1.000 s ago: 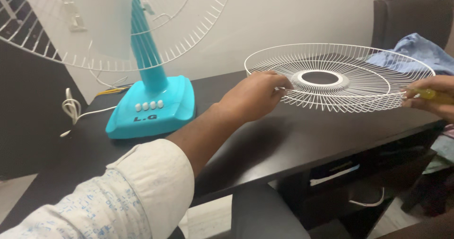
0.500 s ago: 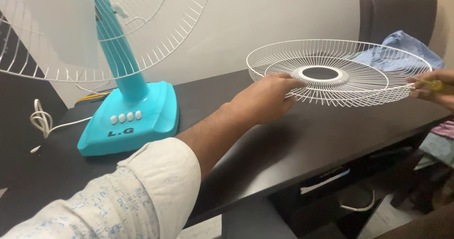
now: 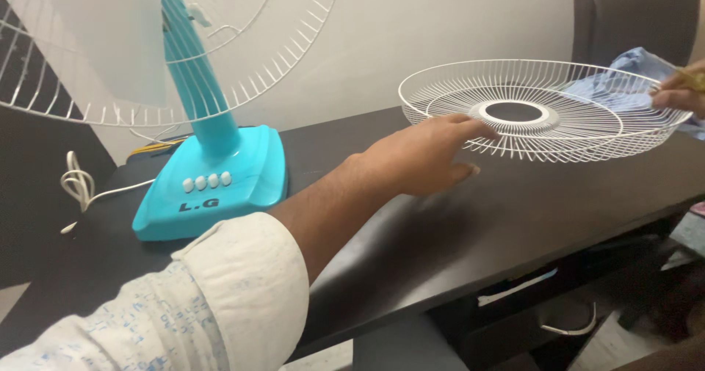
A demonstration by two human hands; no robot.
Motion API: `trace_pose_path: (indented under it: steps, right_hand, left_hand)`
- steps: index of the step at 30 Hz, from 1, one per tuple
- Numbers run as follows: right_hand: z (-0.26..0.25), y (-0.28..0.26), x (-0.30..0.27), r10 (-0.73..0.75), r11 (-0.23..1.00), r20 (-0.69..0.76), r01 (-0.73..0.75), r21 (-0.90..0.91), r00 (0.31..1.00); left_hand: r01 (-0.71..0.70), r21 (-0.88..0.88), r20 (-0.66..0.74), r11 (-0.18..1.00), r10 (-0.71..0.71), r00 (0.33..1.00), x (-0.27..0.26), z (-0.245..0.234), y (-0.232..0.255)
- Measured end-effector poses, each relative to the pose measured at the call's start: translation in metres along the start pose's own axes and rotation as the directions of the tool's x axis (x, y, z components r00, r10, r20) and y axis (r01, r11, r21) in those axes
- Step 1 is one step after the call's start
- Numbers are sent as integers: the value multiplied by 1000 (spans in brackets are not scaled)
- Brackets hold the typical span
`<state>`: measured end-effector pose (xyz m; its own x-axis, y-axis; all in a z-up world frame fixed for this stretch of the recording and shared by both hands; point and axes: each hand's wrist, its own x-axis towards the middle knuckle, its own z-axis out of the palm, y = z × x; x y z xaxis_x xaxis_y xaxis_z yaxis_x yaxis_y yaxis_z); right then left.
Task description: The person removes the front grill of a teal LG table fan, then uses a yellow screwdriver to detach a plastic ring from the grill. The person then removes the fan blades from the motor shaft and sets them aside.
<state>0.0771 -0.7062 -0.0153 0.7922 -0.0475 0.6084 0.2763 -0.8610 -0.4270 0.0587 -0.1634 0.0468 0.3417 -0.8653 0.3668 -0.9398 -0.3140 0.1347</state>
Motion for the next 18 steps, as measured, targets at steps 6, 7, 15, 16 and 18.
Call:
trace_pose_path:
  steps: [6, 7, 15, 16, 18]
  right_hand:
    - [15, -71, 52, 176, 929, 162, -110, -352, 971]
    - [16, -80, 62, 229, 891, 201, -121, -437, 952]
    - [79, -98, 136, 335, 710, 424, 70, -701, 841]
    - [87, -97, 142, 334, 699, 438, 92, -709, 834]
    - [98, -94, 149, 345, 693, 459, 107, -712, 819]
  left_hand:
    - [34, -16, 19, 999, -34, 999, -24, -26, 6]
    - [43, -11, 12, 999, -43, 999, -30, -28, 5]
    - [166, -66, 18, 984, -166, 986, -78, -25, -2]
    - [184, -72, 25, 980, -182, 983, -83, -25, -3]
    - [216, -76, 38, 973, -214, 976, -90, -24, -6]
